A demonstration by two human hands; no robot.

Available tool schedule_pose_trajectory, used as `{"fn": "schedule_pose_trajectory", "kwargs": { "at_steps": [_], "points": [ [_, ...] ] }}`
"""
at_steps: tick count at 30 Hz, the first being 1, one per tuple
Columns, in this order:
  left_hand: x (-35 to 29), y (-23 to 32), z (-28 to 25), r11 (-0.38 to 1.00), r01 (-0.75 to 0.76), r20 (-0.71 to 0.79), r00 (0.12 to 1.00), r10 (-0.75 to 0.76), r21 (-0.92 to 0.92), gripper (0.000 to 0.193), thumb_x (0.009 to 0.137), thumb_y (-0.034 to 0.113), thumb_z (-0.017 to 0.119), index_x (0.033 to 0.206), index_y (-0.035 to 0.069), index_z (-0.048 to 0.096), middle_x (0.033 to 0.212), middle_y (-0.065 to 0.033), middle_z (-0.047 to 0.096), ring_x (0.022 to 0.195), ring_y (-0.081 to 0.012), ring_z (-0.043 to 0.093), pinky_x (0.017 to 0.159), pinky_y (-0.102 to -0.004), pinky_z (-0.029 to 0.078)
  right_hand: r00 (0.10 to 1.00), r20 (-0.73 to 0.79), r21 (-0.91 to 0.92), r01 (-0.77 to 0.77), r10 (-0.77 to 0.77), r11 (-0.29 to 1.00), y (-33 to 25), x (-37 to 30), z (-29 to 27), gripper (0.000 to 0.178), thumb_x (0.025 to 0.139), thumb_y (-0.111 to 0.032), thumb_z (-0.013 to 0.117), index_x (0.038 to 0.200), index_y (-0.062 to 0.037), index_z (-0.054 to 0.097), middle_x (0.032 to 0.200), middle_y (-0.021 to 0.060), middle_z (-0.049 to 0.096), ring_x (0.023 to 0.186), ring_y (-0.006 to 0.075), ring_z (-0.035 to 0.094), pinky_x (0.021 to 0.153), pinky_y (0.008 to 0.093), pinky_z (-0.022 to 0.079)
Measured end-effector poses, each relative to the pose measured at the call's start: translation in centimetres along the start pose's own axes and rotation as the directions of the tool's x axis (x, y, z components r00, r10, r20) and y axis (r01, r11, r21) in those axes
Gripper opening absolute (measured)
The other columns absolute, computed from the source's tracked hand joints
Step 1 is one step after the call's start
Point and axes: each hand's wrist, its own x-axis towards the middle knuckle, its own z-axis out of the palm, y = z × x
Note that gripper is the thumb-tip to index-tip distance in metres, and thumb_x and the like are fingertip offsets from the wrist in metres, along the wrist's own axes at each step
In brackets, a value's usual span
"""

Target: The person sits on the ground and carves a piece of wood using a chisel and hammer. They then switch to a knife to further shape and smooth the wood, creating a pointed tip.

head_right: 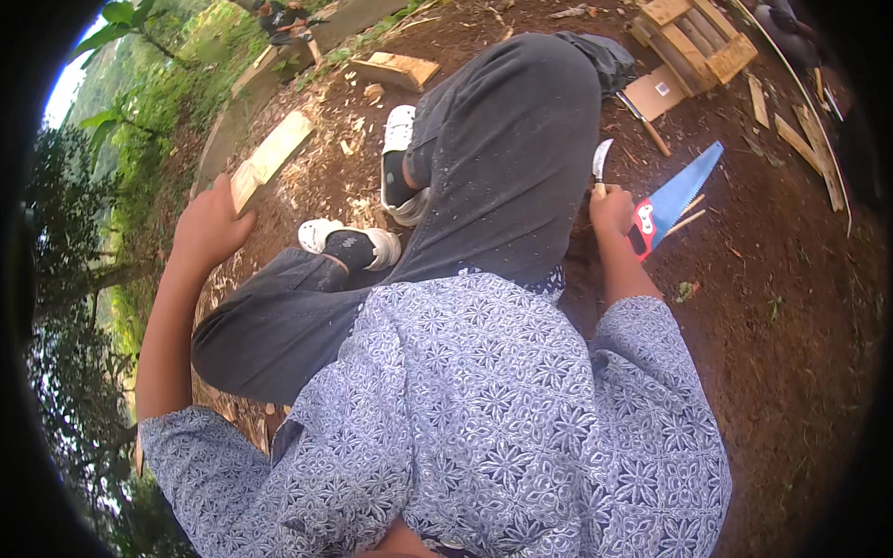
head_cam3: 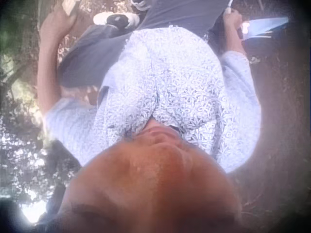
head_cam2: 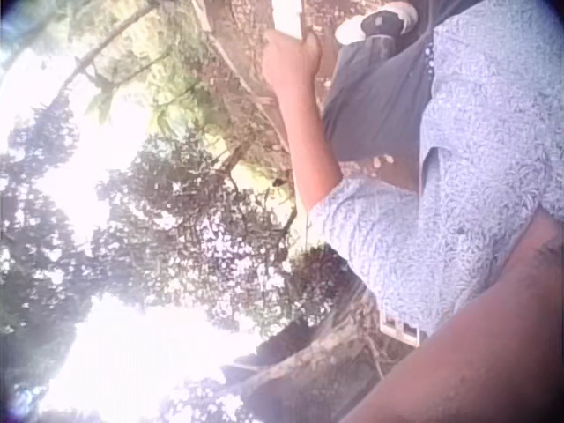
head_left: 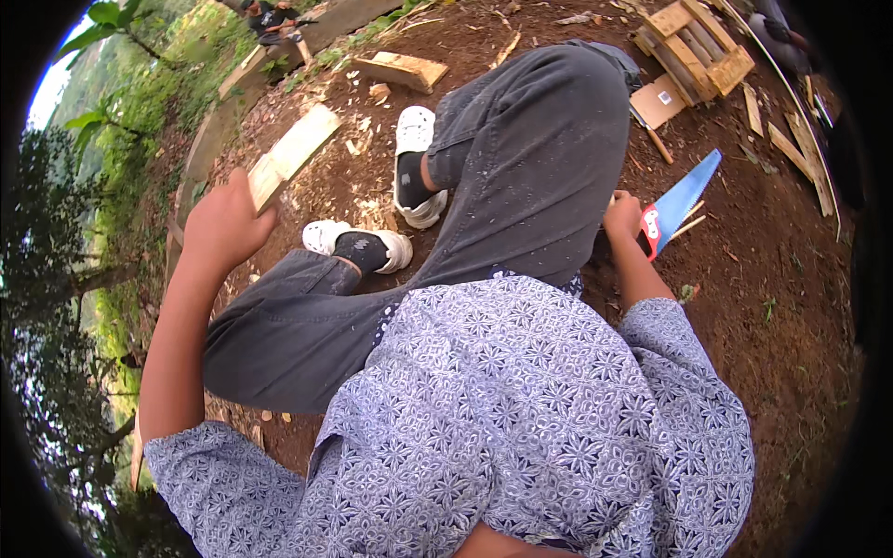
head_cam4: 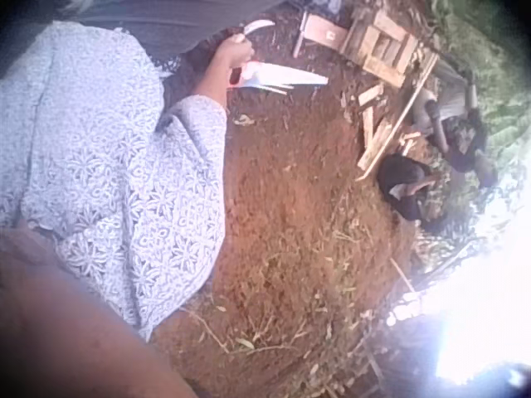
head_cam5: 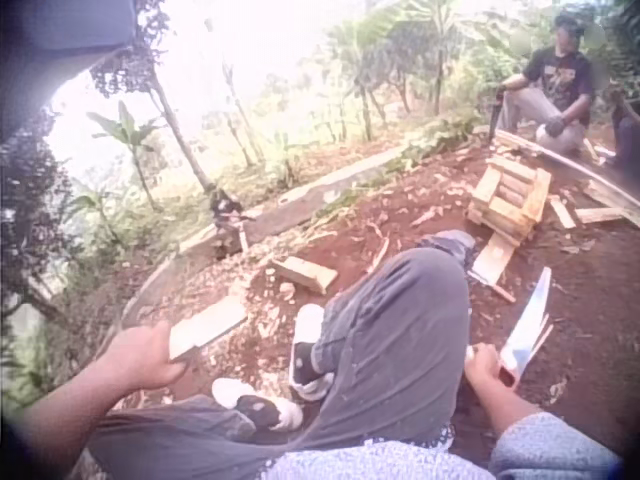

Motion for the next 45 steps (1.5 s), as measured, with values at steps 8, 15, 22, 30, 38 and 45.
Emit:
{"fn": "schedule_pose_trajectory", "kwargs": {
  "at_steps": [8,15,22,30,38,45],
  "points": [
    [-6.1,5.4,1.2,0.95,-0.076,0.156,0.979,0.128,-0.303,0.051,0.091,0.035,0.067,0.114,-0.004,0.044,0.086,-0.0289,0.067,0.081,-0.0468,0.068,0.071,-0.0536,0.054,0.988,0.012,0.19,0.147,-0.152,0.971,5.1,5.7,3.1,0.045,0.088,-0.036,0.079,0.111,0.0009,0.067,0.1,0.0139,0.074,0.094,0.0312,0.072,0.086,0.0401,0.055],
    [-7.7,8.4,4.6,0.908,0.004,0.049,0.999,0.019,-0.42,0.056,0.09,0.037,0.068,0.113,-0.007,0.044,0.08,-0.0268,0.068,0.07,-0.0452,0.07,0.062,-0.0519,0.057,0.988,0.002,0.971,0.034,-0.154,0.235,-4.5,4.8,-12.2,0.029,0.102,-0.018,0.061,0.124,-0.0041,0.049,0.096,0.0061,0.057,0.069,0.0137,0.056,0.059,0.0283,0.048],
    [-6.3,9.3,7.6,0.767,0.133,0.093,0.991,-0.095,-0.628,0.068,0.089,0.047,0.074,0.121,-0.005,0.044,0.087,-0.0305,0.069,0.08,-0.0487,0.07,0.068,-0.0524,0.056,0.692,-0.052,0.961,0.23,-0.72,0.151,-17.5,-7.1,-27.5,0.039,0.113,-0.027,0.034,0.136,0.0011,0.049,0.095,0.0047,0.052,0.071,0.0089,0.046,0.065,0.0237,0.04],
    [-5.7,9.7,10.6,0.546,0.111,0.001,0.98,-0.197,-0.83,0.066,0.079,0.046,0.084,0.121,0.004,0.057,0.088,-0.0219,0.073,0.083,-0.042,0.073,0.07,-0.0479,0.057,0.133,0.611,0.552,0.636,-0.78,0.54,-31.3,-17.7,-18.2,0.022,0.105,-0.02,0.055,0.118,-0.0034,0.062,0.072,0.001,0.055,0.067,0.0093,0.051,0.062,0.0283,0.042],
    [-5.3,7.9,13.5,0.482,0.107,-0.011,0.972,-0.236,-0.87,0.066,0.079,0.046,0.082,0.117,-0.001,0.057,0.083,-0.0213,0.072,0.075,-0.0413,0.073,0.064,-0.0502,0.057,0.214,0.651,0.42,0.698,-0.729,0.58,-35.0,-15.1,-12.9,0.024,0.106,-0.024,0.055,0.099,-0.0013,0.061,0.069,0.0052,0.058,0.064,0.0127,0.055,0.062,0.0319,0.044],
    [-5.1,7.6,13.7,0.467,0.162,0.049,0.968,-0.245,-0.869,0.062,0.08,0.046,0.082,0.111,-0.001,0.056,0.083,-0.023,0.071,0.078,-0.0434,0.072,0.067,-0.0512,0.056,0.157,0.588,0.368,0.821,-0.793,0.435,-36.5,-15.8,-10.0,0.034,0.105,-0.029,0.055,0.09,0.0005,0.062,0.073,0.0138,0.065,0.066,0.0275,0.064,0.064,0.0422,0.047]
  ]
}}
